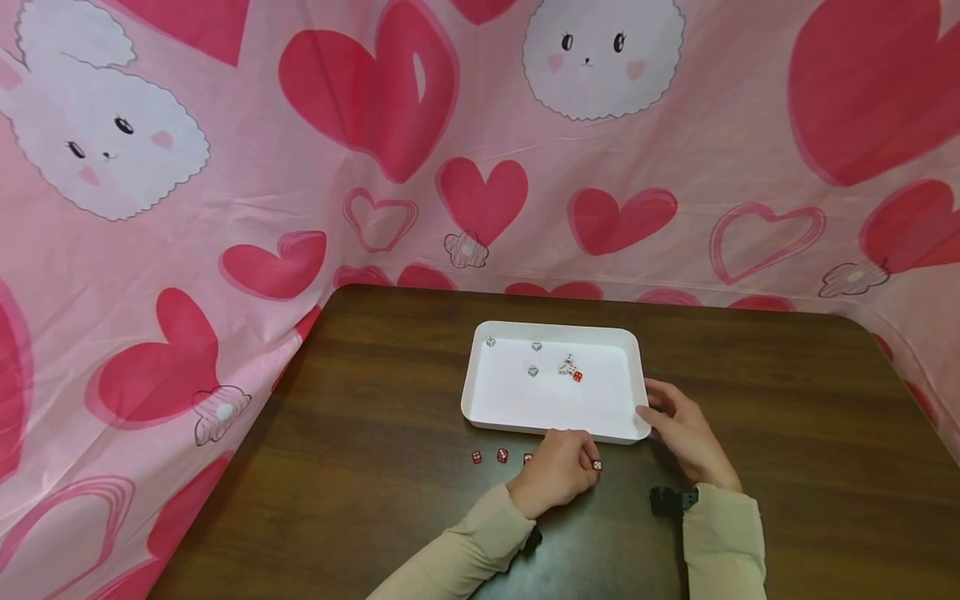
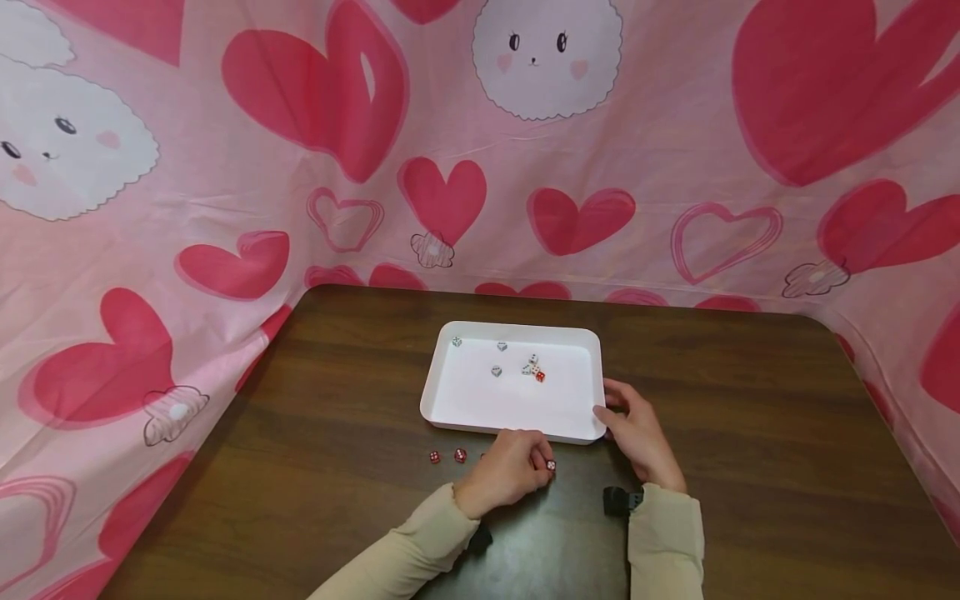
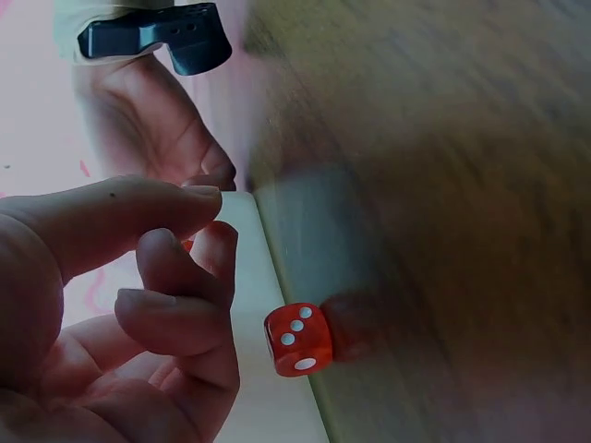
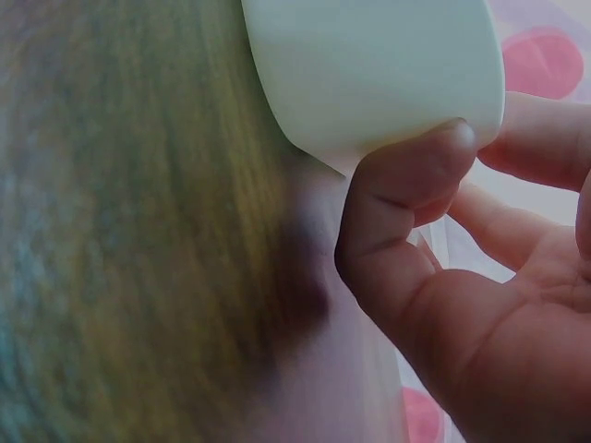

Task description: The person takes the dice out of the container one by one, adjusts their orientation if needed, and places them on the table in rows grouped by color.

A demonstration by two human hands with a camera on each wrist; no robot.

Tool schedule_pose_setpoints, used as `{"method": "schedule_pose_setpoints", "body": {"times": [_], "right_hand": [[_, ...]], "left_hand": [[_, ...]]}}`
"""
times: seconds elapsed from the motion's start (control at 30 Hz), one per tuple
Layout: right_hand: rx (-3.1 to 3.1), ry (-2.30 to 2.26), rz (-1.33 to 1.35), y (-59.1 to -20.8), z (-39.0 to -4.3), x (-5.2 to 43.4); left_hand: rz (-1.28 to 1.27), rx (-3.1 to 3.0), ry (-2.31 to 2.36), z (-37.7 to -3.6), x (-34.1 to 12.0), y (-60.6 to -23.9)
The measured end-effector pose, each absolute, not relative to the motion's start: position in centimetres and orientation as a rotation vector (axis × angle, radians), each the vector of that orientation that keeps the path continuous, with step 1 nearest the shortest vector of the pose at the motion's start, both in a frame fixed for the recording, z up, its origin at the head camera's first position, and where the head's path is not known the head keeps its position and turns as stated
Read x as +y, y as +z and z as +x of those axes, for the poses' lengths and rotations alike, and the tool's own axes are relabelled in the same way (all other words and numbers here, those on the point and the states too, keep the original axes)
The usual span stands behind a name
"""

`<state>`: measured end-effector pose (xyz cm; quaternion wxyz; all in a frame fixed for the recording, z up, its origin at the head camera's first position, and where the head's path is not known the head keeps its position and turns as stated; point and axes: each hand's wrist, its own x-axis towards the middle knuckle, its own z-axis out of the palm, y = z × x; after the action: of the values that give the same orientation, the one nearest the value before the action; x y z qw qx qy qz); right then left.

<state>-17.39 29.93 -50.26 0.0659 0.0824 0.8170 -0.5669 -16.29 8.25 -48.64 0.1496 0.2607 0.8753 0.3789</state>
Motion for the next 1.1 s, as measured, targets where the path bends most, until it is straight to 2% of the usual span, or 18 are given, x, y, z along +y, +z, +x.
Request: {"method": "schedule_pose_setpoints", "body": {"times": [1.1], "right_hand": [[2.482, -1.697, 0.251, -50.26, -17.41, 29.89]], "left_hand": [[0.84, 2.622, 0.946, -16.41, 8.84, -49.47]]}}
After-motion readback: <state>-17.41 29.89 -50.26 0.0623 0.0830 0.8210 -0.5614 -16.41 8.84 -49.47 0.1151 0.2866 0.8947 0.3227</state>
